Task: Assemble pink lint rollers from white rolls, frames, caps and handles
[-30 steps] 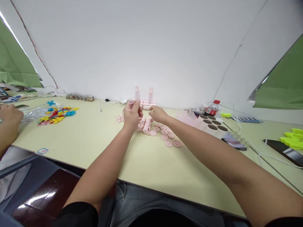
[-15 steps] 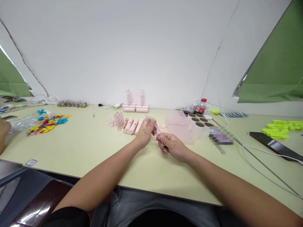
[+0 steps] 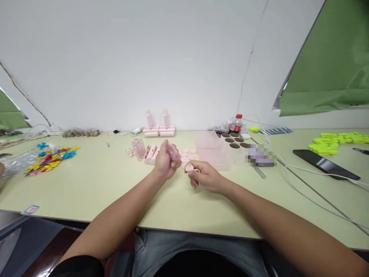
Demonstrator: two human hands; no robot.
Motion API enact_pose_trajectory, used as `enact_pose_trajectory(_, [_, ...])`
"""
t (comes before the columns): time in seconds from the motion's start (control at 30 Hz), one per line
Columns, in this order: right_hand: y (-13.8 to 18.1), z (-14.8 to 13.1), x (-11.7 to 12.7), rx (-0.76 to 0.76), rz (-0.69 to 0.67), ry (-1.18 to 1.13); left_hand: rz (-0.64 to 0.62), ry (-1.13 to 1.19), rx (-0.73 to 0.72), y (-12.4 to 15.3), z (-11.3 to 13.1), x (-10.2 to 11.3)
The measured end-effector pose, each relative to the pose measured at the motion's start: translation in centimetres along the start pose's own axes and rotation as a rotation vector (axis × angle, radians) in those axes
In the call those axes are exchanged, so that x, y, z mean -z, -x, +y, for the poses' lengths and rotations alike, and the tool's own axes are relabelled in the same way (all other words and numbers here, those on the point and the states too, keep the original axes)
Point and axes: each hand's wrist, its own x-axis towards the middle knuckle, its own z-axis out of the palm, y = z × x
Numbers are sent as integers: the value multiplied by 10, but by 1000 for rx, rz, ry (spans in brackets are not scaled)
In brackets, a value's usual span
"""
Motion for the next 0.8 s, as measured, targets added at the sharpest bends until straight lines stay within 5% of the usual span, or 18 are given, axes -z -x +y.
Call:
enact_pose_trajectory(0.13, [3,-3,0,15,-35,67,254,84,-302,-10,41,24])
enact_pose_trajectory(0.3, [1,11,1,-81,-70,176,442,-200,-513,-13,92,72])
enact_pose_trajectory(0.43, [-1,20,-3,-190,-119,223,571,-730,-351,-3,109,115])
enact_pose_trajectory(0.57, [-4,23,-10,-183,-114,276,520,-1184,12,11,103,148])
enact_pose_trajectory(0.8, [-5,29,-9,-174,-73,335,483,-1089,200,0,80,169])
